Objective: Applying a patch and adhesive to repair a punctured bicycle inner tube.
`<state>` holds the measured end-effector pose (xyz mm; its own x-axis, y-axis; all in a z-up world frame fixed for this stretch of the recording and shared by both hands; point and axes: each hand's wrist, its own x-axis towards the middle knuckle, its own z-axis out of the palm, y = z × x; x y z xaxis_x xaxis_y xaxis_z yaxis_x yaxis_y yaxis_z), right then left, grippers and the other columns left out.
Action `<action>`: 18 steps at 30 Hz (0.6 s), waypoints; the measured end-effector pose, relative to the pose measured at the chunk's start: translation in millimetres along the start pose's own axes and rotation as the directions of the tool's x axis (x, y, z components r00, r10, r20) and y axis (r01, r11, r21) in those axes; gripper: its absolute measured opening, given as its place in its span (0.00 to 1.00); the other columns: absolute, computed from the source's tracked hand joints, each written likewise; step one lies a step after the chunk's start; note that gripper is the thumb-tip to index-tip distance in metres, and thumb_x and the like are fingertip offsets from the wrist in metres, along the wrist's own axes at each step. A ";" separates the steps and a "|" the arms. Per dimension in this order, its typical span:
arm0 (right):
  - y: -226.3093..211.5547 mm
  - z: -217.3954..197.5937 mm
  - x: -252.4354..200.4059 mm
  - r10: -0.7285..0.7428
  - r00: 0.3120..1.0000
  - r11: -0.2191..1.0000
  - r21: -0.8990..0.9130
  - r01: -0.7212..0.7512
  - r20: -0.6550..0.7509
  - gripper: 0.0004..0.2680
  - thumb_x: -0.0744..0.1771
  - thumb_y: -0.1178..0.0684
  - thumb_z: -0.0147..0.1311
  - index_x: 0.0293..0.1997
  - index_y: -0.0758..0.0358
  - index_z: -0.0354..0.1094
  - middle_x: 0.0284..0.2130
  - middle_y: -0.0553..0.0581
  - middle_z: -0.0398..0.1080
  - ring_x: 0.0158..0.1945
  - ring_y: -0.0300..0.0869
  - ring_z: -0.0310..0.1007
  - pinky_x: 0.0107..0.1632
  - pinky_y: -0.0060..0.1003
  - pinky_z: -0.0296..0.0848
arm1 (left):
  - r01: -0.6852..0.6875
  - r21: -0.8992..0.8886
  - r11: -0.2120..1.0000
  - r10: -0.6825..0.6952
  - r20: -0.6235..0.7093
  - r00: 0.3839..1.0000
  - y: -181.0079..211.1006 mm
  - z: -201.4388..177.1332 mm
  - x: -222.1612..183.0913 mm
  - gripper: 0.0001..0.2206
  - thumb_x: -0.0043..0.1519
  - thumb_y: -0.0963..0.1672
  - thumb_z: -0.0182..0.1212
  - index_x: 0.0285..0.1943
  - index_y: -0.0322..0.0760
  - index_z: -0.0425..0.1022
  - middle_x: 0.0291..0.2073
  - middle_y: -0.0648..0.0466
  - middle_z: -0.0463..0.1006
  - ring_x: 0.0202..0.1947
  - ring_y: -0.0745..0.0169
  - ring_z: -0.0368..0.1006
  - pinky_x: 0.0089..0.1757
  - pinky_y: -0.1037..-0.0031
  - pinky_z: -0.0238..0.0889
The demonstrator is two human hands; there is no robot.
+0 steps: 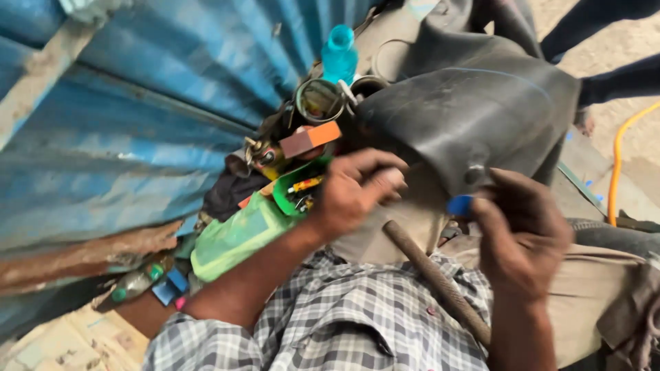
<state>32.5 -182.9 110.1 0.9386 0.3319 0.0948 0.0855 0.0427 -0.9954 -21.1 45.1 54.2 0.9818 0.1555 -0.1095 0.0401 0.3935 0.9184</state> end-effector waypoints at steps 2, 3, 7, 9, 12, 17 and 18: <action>-1.9 -8.9 0.4 -0.026 1.000 0.998 0.058 0.025 0.015 0.10 0.72 0.67 0.57 0.60 0.78 0.66 0.42 0.62 0.74 0.42 0.38 0.76 0.47 0.31 0.78 | -0.042 0.085 0.996 0.051 -0.107 0.993 10.1 -27.4 1.0 0.09 0.68 0.42 0.62 0.52 0.30 0.79 0.36 0.54 0.81 0.34 0.71 0.77 0.37 0.79 0.74; -3.2 -13.0 1.2 -0.061 0.998 0.992 0.114 0.060 0.011 0.09 0.73 0.66 0.55 0.60 0.76 0.66 0.42 0.62 0.75 0.42 0.39 0.78 0.49 0.33 0.80 | -0.075 0.175 0.982 0.109 -0.188 0.976 16.2 -41.5 1.4 0.08 0.67 0.42 0.62 0.50 0.31 0.80 0.35 0.55 0.81 0.33 0.73 0.77 0.36 0.80 0.73; -5.9 -16.9 -6.6 -0.074 0.996 0.997 0.021 0.076 -0.057 0.09 0.73 0.68 0.55 0.61 0.77 0.66 0.41 0.61 0.74 0.42 0.40 0.78 0.48 0.34 0.80 | -0.065 0.325 0.943 0.171 -0.311 0.935 -35.9 -119.1 7.5 0.07 0.66 0.42 0.63 0.48 0.32 0.80 0.32 0.55 0.81 0.31 0.73 0.77 0.34 0.79 0.72; -11.5 -17.7 -10.4 -0.042 0.993 0.999 -0.003 0.042 -0.109 0.14 0.70 0.69 0.56 0.64 0.75 0.64 0.43 0.61 0.73 0.44 0.43 0.79 0.49 0.37 0.82 | -0.116 0.656 0.746 0.315 -0.194 0.929 -92.6 -162.0 2.9 0.07 0.63 0.43 0.66 0.45 0.32 0.80 0.36 0.52 0.84 0.37 0.60 0.80 0.42 0.70 0.72; 6.6 -54.1 -24.0 -0.066 0.993 0.996 0.052 0.071 -0.093 0.13 0.70 0.70 0.56 0.63 0.75 0.63 0.43 0.62 0.73 0.44 0.44 0.79 0.52 0.38 0.83 | 0.272 0.846 0.459 0.041 -0.326 0.944 -210.7 -207.9 -18.0 0.11 0.55 0.46 0.70 0.42 0.36 0.82 0.36 0.41 0.82 0.39 0.42 0.78 0.43 0.59 0.70; 27.5 -126.8 -53.1 0.034 0.966 0.999 0.000 -0.035 -0.258 0.14 0.72 0.73 0.51 0.66 0.74 0.57 0.48 0.61 0.69 0.50 0.42 0.73 0.61 0.34 0.80 | 0.222 0.940 0.258 0.173 -0.271 0.947 -309.7 -218.9 -38.8 0.11 0.48 0.41 0.66 0.40 0.37 0.81 0.39 0.43 0.79 0.43 0.38 0.73 0.46 0.54 0.67; 30.5 -142.4 -56.5 0.090 0.954 0.995 -0.007 -0.096 -0.288 0.15 0.72 0.71 0.48 0.67 0.71 0.55 0.49 0.60 0.68 0.52 0.41 0.72 0.64 0.31 0.80 | 0.220 0.949 0.227 0.224 -0.270 0.936 -311.8 -214.1 -37.4 0.12 0.46 0.40 0.64 0.39 0.37 0.81 0.40 0.45 0.79 0.44 0.38 0.71 0.46 0.53 0.66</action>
